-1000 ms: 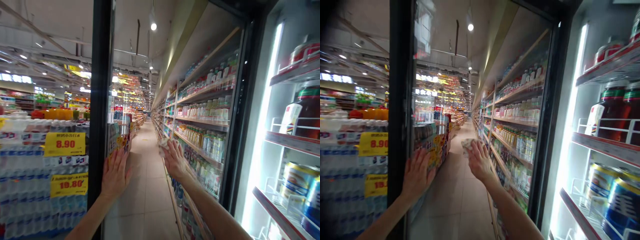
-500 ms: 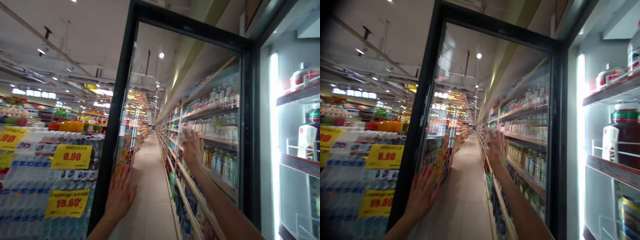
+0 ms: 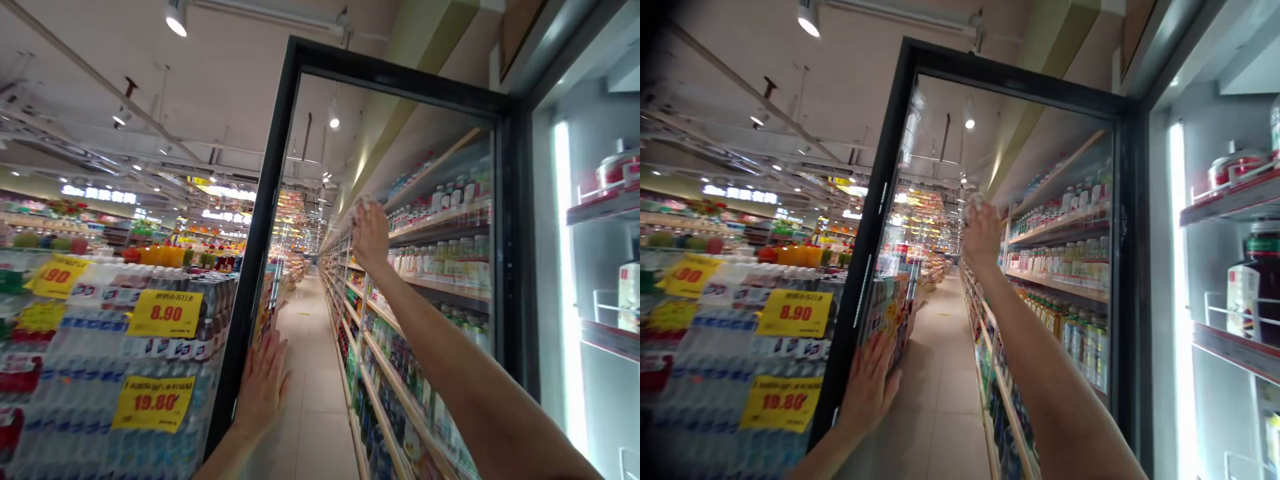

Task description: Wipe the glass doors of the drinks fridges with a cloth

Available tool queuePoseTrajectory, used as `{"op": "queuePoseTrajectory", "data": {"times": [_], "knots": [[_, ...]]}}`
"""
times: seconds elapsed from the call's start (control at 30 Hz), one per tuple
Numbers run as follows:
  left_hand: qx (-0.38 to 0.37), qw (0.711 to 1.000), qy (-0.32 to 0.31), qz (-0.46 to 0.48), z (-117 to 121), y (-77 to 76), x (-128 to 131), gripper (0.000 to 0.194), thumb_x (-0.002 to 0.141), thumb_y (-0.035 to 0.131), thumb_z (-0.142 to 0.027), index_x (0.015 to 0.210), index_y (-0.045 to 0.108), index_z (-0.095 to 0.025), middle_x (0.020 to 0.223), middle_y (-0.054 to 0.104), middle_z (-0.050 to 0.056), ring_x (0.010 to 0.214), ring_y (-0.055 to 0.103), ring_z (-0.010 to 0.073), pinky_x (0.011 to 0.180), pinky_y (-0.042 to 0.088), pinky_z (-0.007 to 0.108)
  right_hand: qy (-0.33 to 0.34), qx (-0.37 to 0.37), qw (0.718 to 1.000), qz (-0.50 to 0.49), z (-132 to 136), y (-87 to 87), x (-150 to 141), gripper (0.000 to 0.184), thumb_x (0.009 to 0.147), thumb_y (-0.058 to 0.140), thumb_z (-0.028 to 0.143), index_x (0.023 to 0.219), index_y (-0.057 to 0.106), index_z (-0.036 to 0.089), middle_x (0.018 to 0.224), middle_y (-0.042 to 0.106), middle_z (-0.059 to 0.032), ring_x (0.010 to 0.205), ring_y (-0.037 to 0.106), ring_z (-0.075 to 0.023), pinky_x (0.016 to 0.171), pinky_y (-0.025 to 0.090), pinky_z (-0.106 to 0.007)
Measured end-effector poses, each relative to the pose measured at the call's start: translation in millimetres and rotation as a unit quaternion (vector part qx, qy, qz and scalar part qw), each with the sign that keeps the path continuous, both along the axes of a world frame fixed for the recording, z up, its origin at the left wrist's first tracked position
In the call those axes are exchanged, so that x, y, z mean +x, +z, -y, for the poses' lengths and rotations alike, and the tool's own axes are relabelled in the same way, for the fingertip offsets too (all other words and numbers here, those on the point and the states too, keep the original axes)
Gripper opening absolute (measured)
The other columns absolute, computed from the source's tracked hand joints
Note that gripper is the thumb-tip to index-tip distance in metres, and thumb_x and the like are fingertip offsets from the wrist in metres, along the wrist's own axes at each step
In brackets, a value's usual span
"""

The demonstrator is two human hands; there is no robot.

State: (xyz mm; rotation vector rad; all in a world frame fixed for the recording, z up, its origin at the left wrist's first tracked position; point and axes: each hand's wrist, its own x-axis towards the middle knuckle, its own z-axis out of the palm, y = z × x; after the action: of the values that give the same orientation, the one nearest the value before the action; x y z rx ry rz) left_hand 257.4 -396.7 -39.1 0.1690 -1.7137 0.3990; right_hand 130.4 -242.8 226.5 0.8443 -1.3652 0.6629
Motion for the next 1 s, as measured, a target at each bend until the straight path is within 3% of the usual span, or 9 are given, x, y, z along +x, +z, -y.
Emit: {"op": "queuePoseTrajectory", "data": {"times": [0.07,0.2,0.33,0.4,0.57,0.63,0.8,0.87,1.0], "knots": [[0.000,1.000,-0.012,0.010,-1.6,2.2,6.3,0.067,0.082,0.048,-0.021,0.141,0.016,-0.017,0.139,0.039,0.014,0.134,0.024,0.0264,0.107,0.025,0.049,0.010,0.139,0.987,-0.080,11.8,-27.1,14.5,0.050,0.085,0.036,0.014,0.134,0.036,0.022,0.143,0.034,-0.0068,0.136,0.020,-0.0221,0.108,0.026,-0.047],[0.020,0.995,-0.088,0.037,-2.0,6.5,27.7,0.066,0.084,0.043,-0.019,0.142,0.011,-0.019,0.140,0.037,0.013,0.132,0.030,0.0244,0.103,0.035,0.046,0.047,0.359,0.900,-0.241,30.2,-85.3,37.7,0.046,0.085,0.040,0.018,0.131,0.041,0.025,0.142,0.037,-0.0023,0.135,0.023,-0.0192,0.107,0.028,-0.042],[0.052,0.984,-0.169,0.022,-4.3,11.3,45.6,0.062,0.084,0.041,-0.013,0.140,0.015,-0.020,0.142,0.031,0.014,0.132,0.029,0.0234,0.102,0.038,0.044,0.018,0.179,0.979,-0.099,33.9,-55.5,37.4,0.047,0.085,0.040,0.015,0.132,0.040,0.019,0.143,0.035,-0.0096,0.136,0.021,-0.0243,0.107,0.024,-0.050],[0.057,0.979,-0.196,-0.001,-6.1,15.7,49.9,0.059,0.084,0.041,-0.012,0.138,0.019,-0.019,0.142,0.030,0.015,0.132,0.029,0.0237,0.102,0.038,0.045,0.013,0.153,0.986,-0.066,36.3,-58.5,38.6,0.048,0.085,0.041,0.016,0.133,0.038,0.019,0.145,0.030,-0.0100,0.137,0.017,-0.0262,0.108,0.020,-0.052],[0.053,0.972,-0.226,-0.047,-6.8,33.1,58.2,0.057,0.084,0.043,-0.013,0.136,0.023,-0.019,0.142,0.030,0.014,0.131,0.031,0.0233,0.102,0.037,0.044,0.098,0.376,0.894,-0.225,33.4,-177.6,55.0,0.043,0.087,0.040,0.026,0.130,0.043,0.019,0.141,0.039,-0.0044,0.135,0.021,-0.0197,0.107,0.027,-0.039],[0.054,0.973,-0.220,-0.053,-6.2,39.5,61.6,0.056,0.084,0.043,-0.014,0.136,0.023,-0.019,0.141,0.032,0.014,0.130,0.032,0.0228,0.102,0.037,0.043,0.114,0.404,0.866,-0.271,28.3,-201.2,54.4,0.040,0.086,0.040,0.026,0.125,0.048,0.022,0.140,0.040,-0.0015,0.135,0.023,-0.0181,0.106,0.028,-0.038],[0.034,0.981,-0.191,-0.025,-14.2,46.4,55.8,0.059,0.083,0.045,-0.016,0.137,0.021,-0.021,0.141,0.032,0.013,0.131,0.031,0.0234,0.104,0.033,0.045,0.016,0.177,0.980,-0.090,9.6,-160.6,36.7,0.045,0.084,0.042,0.017,0.129,0.044,0.022,0.141,0.038,-0.0074,0.136,0.019,-0.0246,0.108,0.018,-0.049],[0.034,0.987,-0.158,-0.013,-21.8,46.3,44.7,0.061,0.083,0.047,-0.018,0.138,0.020,-0.020,0.142,0.030,0.014,0.133,0.027,0.0254,0.105,0.031,0.047,0.000,0.162,0.984,-0.070,-1.7,-164.2,30.5,0.047,0.083,0.043,0.017,0.129,0.044,0.023,0.142,0.037,-0.0073,0.137,0.017,-0.0252,0.108,0.016,-0.049],[0.044,0.998,-0.049,0.008,-34.1,42.8,18.2,0.062,0.083,0.050,-0.027,0.139,0.023,-0.019,0.145,0.025,0.016,0.136,0.015,0.0300,0.106,0.021,0.053,0.012,0.275,0.948,-0.158,-43.6,-194.6,2.6,0.047,0.083,0.041,0.015,0.127,0.045,0.030,0.139,0.042,-0.0004,0.136,0.019,-0.0173,0.111,0.015,-0.042]]}}
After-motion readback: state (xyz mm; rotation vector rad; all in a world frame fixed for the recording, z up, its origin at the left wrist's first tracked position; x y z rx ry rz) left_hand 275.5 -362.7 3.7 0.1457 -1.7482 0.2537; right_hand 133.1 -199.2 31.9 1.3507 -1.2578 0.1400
